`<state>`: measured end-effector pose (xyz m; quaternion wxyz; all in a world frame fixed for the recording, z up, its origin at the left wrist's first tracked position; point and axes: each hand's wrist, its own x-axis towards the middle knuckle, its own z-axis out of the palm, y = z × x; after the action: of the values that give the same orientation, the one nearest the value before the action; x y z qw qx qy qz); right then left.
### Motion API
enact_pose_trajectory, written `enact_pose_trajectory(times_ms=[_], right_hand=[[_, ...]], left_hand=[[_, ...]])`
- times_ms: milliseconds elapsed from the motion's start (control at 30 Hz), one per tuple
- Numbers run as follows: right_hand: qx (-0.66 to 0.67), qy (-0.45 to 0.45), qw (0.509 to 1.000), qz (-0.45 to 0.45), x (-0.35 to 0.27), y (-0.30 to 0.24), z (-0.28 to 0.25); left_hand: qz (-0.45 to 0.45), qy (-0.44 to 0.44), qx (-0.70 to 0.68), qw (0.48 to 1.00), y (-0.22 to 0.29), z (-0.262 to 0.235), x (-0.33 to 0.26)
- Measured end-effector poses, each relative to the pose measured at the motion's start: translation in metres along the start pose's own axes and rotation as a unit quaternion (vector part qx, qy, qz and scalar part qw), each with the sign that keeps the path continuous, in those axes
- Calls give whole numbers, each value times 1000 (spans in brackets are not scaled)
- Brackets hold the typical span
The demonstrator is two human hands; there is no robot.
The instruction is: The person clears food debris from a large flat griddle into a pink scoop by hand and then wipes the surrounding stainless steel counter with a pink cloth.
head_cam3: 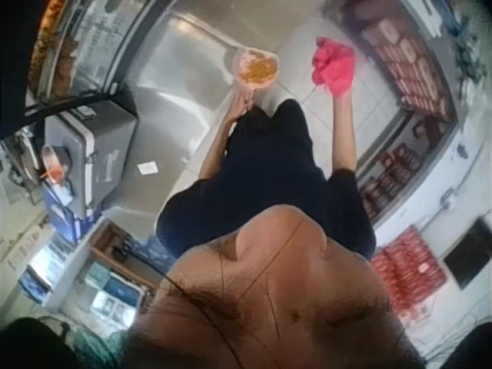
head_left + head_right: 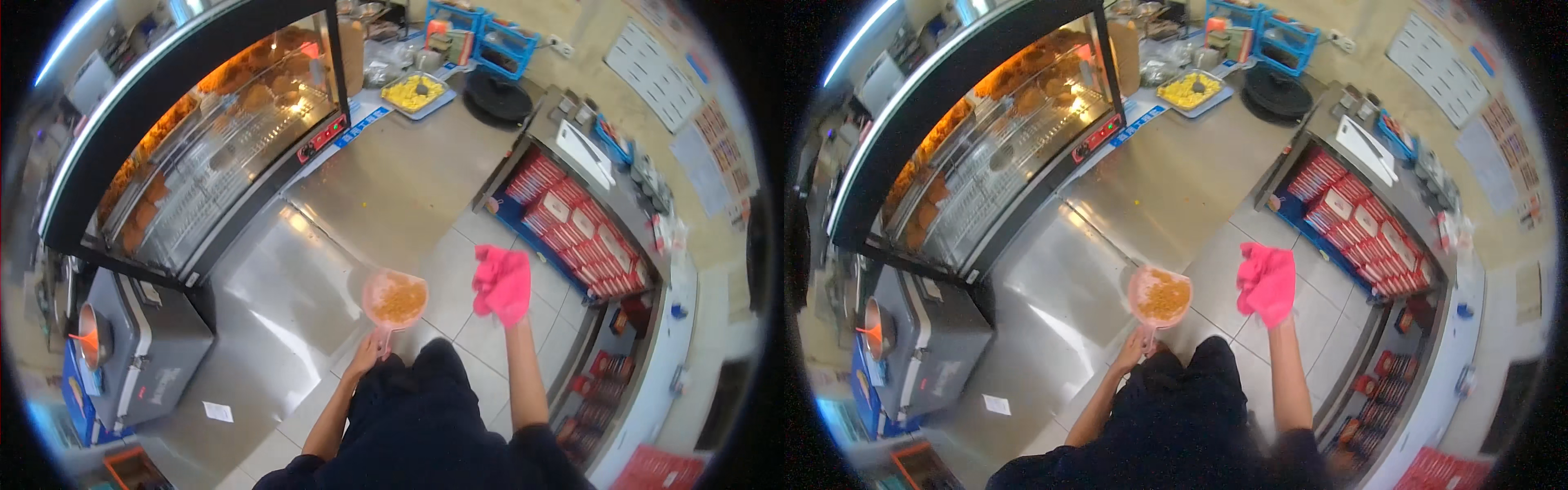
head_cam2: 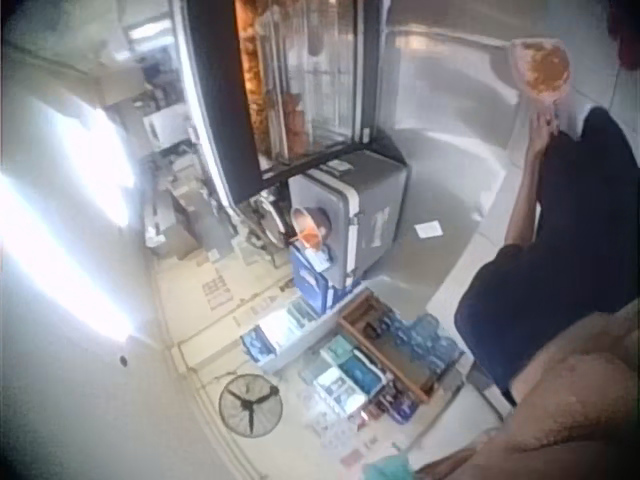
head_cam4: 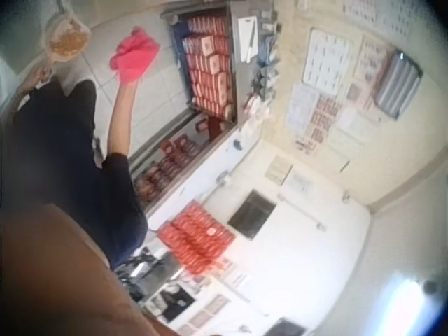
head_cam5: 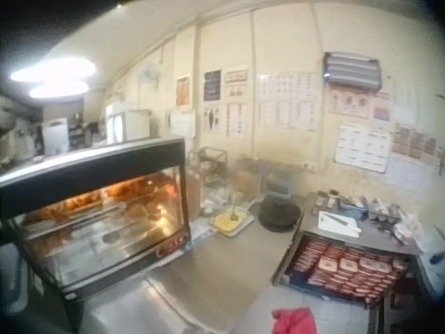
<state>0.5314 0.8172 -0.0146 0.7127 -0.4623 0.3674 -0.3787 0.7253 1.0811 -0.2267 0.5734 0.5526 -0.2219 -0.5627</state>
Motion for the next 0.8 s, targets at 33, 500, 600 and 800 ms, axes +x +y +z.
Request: enact_pose_trajectory(times_ms=[33,500,600,800], right_hand=[[-10,-12,1000,11,51,-1,-22],[-572,-337,712,-227,655,177,48],[-874,-197,260,-360,713,256,85],[-384,-542,641,-385,716,325,111]], left_hand=[[-20,-23,51,998,-9,12,23],[-92,207,-216,950,-230,253,279],[-125,287,-202,928,-228,278,326],[-62,337,-225,912,-214,276,381]])
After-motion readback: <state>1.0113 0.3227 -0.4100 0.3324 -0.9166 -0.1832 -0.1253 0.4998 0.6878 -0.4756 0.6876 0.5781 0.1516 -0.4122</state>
